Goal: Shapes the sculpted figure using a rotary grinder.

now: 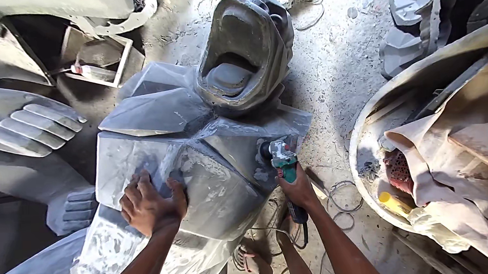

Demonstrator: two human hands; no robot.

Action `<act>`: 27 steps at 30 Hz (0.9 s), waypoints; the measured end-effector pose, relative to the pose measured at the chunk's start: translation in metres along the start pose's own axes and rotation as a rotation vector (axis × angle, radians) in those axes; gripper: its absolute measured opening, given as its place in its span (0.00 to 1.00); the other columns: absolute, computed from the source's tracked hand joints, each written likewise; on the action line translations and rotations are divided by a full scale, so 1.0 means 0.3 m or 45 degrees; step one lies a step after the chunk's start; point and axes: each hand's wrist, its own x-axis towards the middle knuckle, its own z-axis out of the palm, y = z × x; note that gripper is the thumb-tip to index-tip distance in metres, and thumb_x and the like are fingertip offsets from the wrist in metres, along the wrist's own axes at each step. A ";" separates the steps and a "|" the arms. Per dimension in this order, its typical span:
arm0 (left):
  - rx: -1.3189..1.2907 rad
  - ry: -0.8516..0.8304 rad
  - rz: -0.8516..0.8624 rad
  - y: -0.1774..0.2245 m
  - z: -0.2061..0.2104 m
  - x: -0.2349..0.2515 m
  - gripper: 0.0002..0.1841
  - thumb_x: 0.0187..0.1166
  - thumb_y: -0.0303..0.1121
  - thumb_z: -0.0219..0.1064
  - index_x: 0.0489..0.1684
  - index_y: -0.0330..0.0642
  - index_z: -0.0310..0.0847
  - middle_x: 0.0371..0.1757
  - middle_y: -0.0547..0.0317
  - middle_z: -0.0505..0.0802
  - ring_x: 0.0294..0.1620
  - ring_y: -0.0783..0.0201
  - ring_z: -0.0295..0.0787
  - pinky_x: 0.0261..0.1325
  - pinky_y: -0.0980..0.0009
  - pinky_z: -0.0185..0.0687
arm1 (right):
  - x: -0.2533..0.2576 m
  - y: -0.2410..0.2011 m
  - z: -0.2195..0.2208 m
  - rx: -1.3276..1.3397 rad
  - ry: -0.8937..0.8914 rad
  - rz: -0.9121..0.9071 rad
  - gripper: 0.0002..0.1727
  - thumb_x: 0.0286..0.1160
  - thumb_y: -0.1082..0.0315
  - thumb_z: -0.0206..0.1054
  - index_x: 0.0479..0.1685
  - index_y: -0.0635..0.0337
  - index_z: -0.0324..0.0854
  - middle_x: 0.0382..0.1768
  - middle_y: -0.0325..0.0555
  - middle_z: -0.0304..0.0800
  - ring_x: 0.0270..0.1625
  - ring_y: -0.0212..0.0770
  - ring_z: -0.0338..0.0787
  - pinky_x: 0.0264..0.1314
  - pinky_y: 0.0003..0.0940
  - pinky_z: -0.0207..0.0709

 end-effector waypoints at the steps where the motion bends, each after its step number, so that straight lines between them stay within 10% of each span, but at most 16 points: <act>1: 0.001 -0.010 0.001 0.001 -0.002 0.000 0.43 0.73 0.68 0.45 0.86 0.50 0.69 0.84 0.42 0.75 0.84 0.37 0.69 0.79 0.35 0.62 | 0.002 -0.004 0.003 0.000 0.013 0.007 0.46 0.59 0.40 0.79 0.79 0.50 0.68 0.46 0.47 0.91 0.44 0.43 0.93 0.49 0.51 0.89; 5: 0.013 -0.008 -0.002 -0.006 0.002 0.002 0.44 0.72 0.69 0.45 0.85 0.51 0.69 0.83 0.41 0.76 0.83 0.36 0.69 0.77 0.35 0.63 | 0.041 0.019 -0.039 -0.128 0.135 0.102 0.48 0.65 0.39 0.77 0.84 0.51 0.63 0.46 0.57 0.91 0.44 0.55 0.93 0.48 0.63 0.86; 17: 0.005 -0.004 -0.009 -0.005 -0.005 0.005 0.44 0.72 0.68 0.45 0.85 0.50 0.69 0.83 0.42 0.76 0.83 0.37 0.70 0.77 0.35 0.63 | -0.242 0.254 0.079 0.016 0.088 0.033 0.51 0.59 0.41 0.78 0.83 0.59 0.65 0.48 0.43 0.93 0.44 0.35 0.95 0.50 0.42 0.92; 27: -0.032 -0.015 0.021 0.001 -0.013 0.003 0.41 0.76 0.65 0.46 0.86 0.49 0.69 0.84 0.43 0.75 0.83 0.38 0.70 0.78 0.36 0.63 | -0.421 0.066 0.255 0.131 0.061 -0.065 0.51 0.57 0.42 0.80 0.81 0.63 0.66 0.49 0.43 0.93 0.49 0.34 0.94 0.55 0.40 0.91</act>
